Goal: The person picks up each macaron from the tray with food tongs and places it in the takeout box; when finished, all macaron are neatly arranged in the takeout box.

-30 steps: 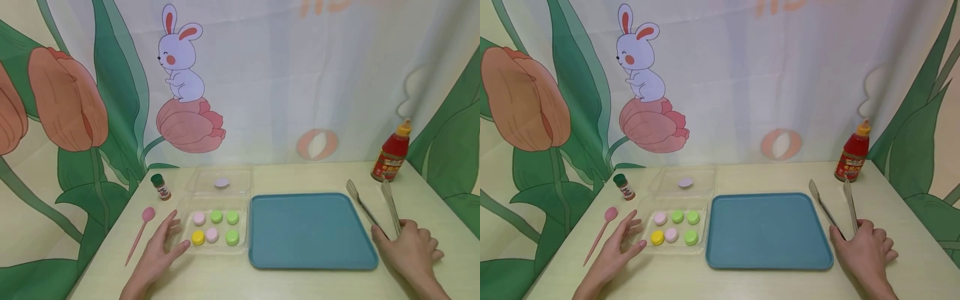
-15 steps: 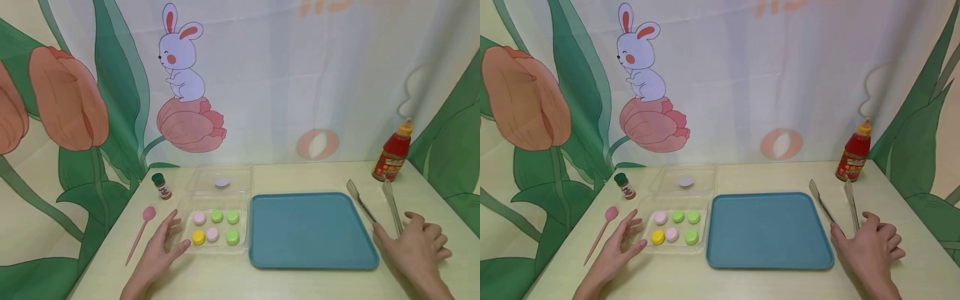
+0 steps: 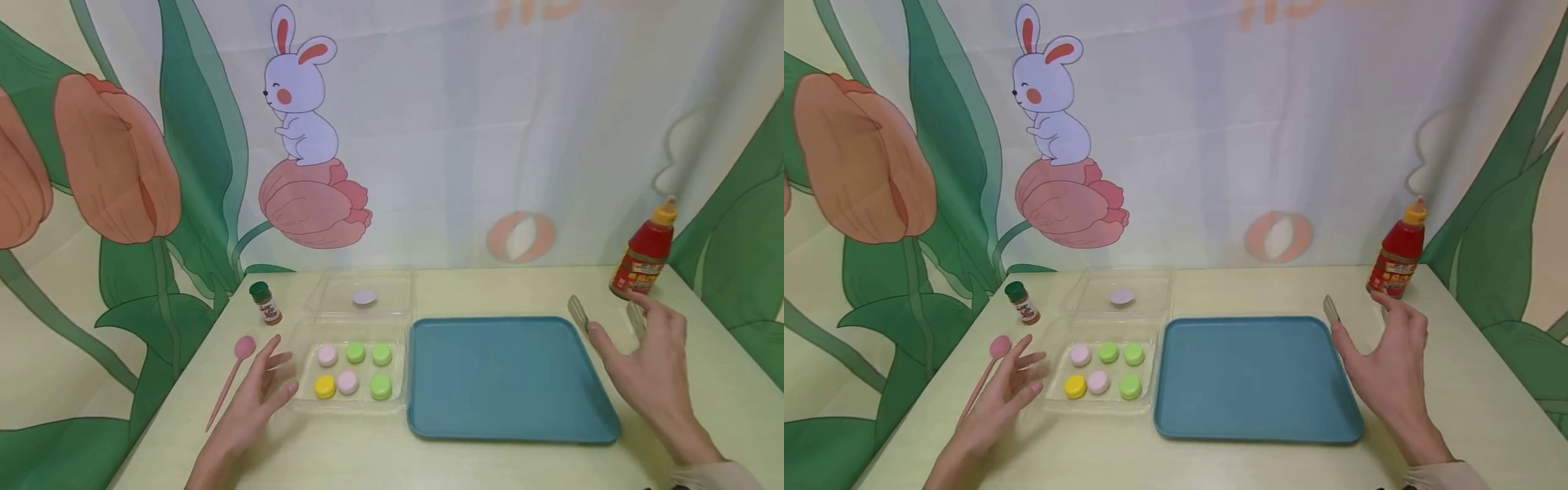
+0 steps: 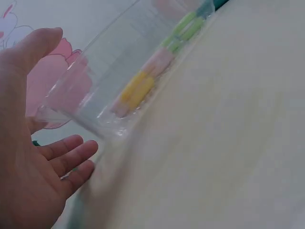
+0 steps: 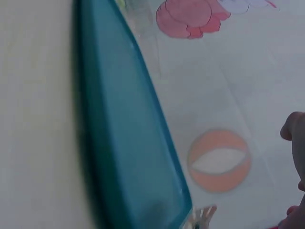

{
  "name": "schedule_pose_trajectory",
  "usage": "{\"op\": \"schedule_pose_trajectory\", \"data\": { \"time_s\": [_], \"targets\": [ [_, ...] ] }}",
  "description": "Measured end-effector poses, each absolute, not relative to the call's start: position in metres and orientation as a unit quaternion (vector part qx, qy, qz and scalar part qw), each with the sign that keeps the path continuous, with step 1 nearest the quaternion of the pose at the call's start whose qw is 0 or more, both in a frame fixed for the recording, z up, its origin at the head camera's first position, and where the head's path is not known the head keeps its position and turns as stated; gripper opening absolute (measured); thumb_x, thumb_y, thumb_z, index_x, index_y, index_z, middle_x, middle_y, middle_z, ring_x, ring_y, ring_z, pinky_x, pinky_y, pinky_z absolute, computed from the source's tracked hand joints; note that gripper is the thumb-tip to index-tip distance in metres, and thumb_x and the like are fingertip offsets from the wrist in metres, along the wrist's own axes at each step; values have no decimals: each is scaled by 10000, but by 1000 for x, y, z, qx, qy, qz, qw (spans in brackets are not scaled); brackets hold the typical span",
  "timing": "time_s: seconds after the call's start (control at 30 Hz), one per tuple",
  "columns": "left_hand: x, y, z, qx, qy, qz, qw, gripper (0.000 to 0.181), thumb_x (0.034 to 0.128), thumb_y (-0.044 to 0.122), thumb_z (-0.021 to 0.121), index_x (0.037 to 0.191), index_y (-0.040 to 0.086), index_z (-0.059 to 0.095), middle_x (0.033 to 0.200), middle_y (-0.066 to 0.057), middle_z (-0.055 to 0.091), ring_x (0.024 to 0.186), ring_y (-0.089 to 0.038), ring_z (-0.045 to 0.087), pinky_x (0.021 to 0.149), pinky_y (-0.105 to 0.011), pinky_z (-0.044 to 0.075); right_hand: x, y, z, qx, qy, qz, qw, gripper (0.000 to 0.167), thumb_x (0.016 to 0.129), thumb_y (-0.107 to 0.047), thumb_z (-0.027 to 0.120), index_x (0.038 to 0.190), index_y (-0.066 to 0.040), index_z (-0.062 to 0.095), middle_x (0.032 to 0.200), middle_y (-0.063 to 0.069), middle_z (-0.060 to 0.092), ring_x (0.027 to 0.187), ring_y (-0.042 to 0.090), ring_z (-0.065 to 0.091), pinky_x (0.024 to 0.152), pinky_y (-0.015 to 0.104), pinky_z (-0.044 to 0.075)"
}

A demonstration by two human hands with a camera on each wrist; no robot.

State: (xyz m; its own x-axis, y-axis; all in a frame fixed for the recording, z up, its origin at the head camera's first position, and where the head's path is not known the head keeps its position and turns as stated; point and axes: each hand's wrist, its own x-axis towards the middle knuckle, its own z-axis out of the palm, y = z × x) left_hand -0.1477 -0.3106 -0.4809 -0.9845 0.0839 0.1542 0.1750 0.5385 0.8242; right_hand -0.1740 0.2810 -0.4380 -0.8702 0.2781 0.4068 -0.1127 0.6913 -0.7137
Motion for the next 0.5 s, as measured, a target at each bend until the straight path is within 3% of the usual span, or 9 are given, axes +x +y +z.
{"op": "schedule_pose_trajectory", "data": {
  "time_s": [0.17, 0.23, 0.3, 0.5],
  "targets": [
    [-166, -315, -467, -88, -883, -457, 68, 895, 1076, 245, 774, 1785, 217, 229, 1653, -223, 513, 1458, -454, 591, 1204, -642, 481, -185, 254, -420, 11, -876, 412, 250, 819, 1058, -397, 772, 1707, -97, 372, 1615, 269, 397, 1452, 472, 443, 902, 216, 410],
    [-176, -316, -460, -97, -883, -455, 71, 891, 1079, 251, 769, 1785, 200, 228, 1666, -229, 486, 1471, -455, 574, 1218, -660, 458, -190, 238, -416, 30, -871, 427, 243, 831, 1058, -418, 776, 1709, -106, 364, 1616, 247, 408, 1476, 456, 454, 931, 198, 430],
    [-187, -318, -456, -92, -886, -450, 65, 882, 1090, 302, 754, 1784, 174, 223, 1689, -224, 455, 1495, -453, 546, 1235, -661, 441, -195, 221, -414, 53, -863, 445, 234, 821, 1061, -412, 776, 1702, -104, 366, 1622, 223, 419, 1487, 435, 475, 970, 244, 465],
    [-216, -324, -453, -44, -889, -456, 16, 918, 1094, 505, 701, 1785, 154, 207, 1736, -203, 416, 1548, -453, 485, 1262, -665, 409, -211, 170, -420, 108, -837, 502, 189, 769, 1077, -379, 763, 1692, -120, 382, 1647, 179, 446, 1504, 402, 508, 1080, 530, 502]
  ]
}}
